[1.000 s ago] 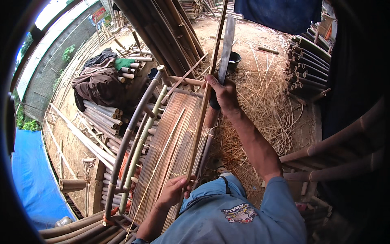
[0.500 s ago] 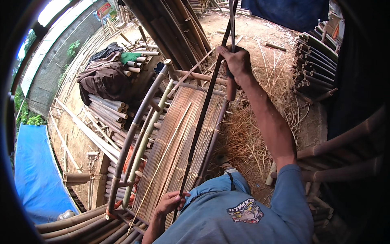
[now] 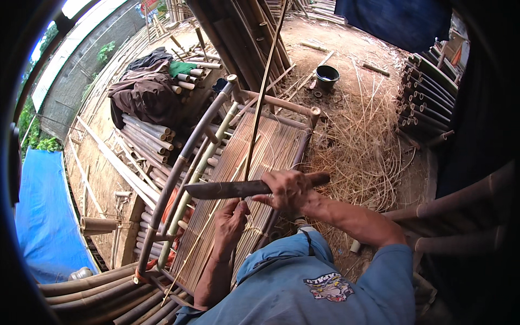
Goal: The person sits on the ground and weaves thin bamboo strips into a mat using a large knife to press and align the strips. They repeatedly insert strips, tap them into place, and adjust the mat's position on a bamboo frame.
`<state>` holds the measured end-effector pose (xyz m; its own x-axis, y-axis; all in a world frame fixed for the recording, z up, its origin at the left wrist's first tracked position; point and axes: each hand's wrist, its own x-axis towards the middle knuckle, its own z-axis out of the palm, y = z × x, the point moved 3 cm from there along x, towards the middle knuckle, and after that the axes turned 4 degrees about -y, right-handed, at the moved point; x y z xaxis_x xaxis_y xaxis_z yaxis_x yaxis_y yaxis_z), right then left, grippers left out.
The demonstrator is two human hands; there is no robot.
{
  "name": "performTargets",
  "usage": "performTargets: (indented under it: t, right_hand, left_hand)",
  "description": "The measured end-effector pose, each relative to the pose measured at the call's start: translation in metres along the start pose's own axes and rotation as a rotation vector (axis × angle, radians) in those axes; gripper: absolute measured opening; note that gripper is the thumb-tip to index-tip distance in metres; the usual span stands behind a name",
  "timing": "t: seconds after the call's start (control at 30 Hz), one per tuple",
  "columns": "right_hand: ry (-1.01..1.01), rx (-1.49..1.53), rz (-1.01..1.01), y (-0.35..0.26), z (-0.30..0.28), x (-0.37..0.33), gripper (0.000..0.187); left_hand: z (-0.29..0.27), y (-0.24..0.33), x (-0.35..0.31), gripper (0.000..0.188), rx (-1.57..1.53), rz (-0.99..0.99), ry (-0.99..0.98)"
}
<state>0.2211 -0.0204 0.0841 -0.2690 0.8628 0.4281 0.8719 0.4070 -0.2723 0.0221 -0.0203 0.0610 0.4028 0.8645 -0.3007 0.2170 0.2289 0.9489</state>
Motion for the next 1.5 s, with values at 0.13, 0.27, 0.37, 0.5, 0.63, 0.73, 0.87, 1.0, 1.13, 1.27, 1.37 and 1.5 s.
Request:
performTargets:
  t: [0.13,0.27,0.37,0.5,0.63,0.73,0.87,1.0,1.13,1.27,1.37,1.5]
  right_hand:
    - [-0.033,0.120,0.386,0.039,-0.015,0.024,0.059]
    - [-0.015,0.055,0.030,0.013,-0.011,0.002,0.057]
    - [-0.105,0.078,0.412,0.064,-0.014,0.020,0.055]
    - [0.024,-0.093,0.606,0.152,-0.062,0.029,0.055]
    - [0.133,-0.129,0.526,0.186,-0.091,0.030,0.062]
    - [0.139,-0.215,0.497,0.185,-0.091,0.033,0.065]
    - [0.022,-0.065,0.387,0.153,-0.077,0.031,0.068]
    - [0.124,-0.167,0.249,0.174,-0.088,0.032,0.070]
    - [0.154,-0.113,0.659,0.239,-0.139,0.025,0.070]
    - [0.051,0.003,0.633,0.176,-0.098,0.013,0.065]
    - [0.057,0.122,0.340,0.082,-0.042,0.002,0.054]
    - [0.082,0.114,-0.019,-0.014,0.002,-0.015,0.058]
  left_hand:
    - [0.002,-0.004,-0.018,0.028,0.045,0.056,0.047]
    - [0.005,-0.013,-0.018,0.028,-0.009,0.037,0.024]
    - [0.003,-0.020,-0.031,0.027,0.039,0.041,0.023]
    - [-0.002,-0.023,-0.073,0.024,0.128,-0.002,-0.083]
    - [-0.020,-0.069,-0.103,0.023,0.174,0.071,-0.048]
    - [-0.025,-0.074,-0.103,0.022,0.129,0.020,-0.037]
    - [-0.050,-0.104,-0.105,0.024,0.180,0.152,0.030]
    - [-0.065,-0.101,-0.108,0.016,0.289,0.102,0.025]
    - [-0.070,-0.127,-0.124,0.019,0.230,0.085,-0.060]
    - [-0.040,-0.092,-0.097,0.029,-0.106,-0.045,-0.063]
    - [-0.008,-0.038,-0.038,0.035,-0.202,-0.033,-0.180]
    - [0.012,-0.002,0.001,0.039,-0.314,-0.021,-0.185]
